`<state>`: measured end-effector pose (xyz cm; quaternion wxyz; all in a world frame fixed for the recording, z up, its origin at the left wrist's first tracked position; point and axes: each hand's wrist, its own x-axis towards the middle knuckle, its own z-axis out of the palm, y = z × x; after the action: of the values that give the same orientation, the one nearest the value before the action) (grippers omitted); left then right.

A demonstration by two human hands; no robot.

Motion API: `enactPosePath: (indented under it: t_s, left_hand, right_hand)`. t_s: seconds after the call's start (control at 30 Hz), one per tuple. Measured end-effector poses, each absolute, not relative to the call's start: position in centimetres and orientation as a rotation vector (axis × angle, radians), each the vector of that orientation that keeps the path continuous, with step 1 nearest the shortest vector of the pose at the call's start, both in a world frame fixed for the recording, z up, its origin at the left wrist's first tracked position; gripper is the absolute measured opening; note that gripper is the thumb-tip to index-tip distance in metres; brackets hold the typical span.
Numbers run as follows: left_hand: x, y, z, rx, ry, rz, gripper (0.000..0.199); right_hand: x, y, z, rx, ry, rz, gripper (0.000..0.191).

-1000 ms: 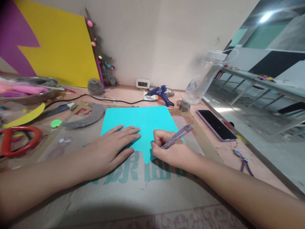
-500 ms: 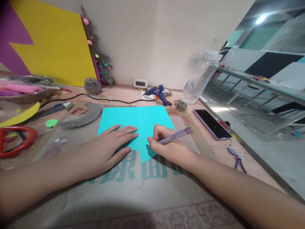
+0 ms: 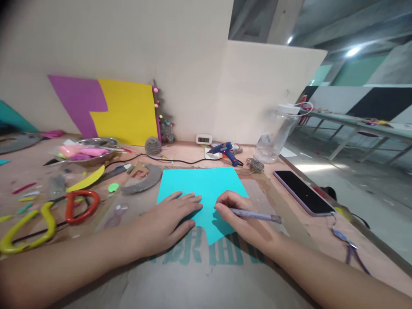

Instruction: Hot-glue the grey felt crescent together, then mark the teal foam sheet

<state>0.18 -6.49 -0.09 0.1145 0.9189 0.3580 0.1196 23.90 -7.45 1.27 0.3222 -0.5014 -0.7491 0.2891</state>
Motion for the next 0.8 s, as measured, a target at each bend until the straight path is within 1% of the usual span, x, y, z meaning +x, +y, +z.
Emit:
enactPosePath:
  t_s: [0.07,0.17,0.3,0.43,0.5,0.57,0.63,0.73,0.8]
  left_hand:
    - [0.2,-6.7,0.0,2.7,1.037,0.379,0.04]
    - [0.1,-6.9,0.6,2.736,0.975,0.397,0.032]
    - [-1.8,-6.7,3.6,2.715,0.947,0.314,0.027]
    - [-6.8,-4.4,7.4,2.632,1.421,0.335,0.03]
    - [-9.7,-2.1,8.2,2.591,1.66,0.259,0.024]
    - [-12.3,0.4,8.0,2.483,1.848,0.279,0.029]
    - [-14.2,2.5,6.9,2.424,1.914,0.266,0.035]
    - [-15.4,4.1,4.8,2.408,1.857,0.23,0.043]
    - [-15.4,4.4,3.8,2.415,1.801,0.226,0.041]
  right_hand:
    - [24.0,-7.6,1.2,-1.309,-1.982,0.751,0.027]
    - [24.1,-7.9,1.2,-1.302,-1.988,0.723,0.03]
    - [23.8,-8.1,1.5,-1.268,-2.024,0.685,0.034]
    - [23.5,-7.9,1.7,-1.318,-2.017,0.632,0.037]
    - [23.6,-7.6,1.5,-1.354,-2.001,0.592,0.038]
    - [23.8,-7.3,1.3,-1.379,-1.958,0.548,0.036]
    - [24.0,-7.2,1.2,-1.407,-1.902,0.525,0.031]
    - [24.2,-7.3,1.0,-1.433,-1.839,0.532,0.027]
    - [24.2,-7.2,0.5,-1.403,-1.833,0.556,0.031]
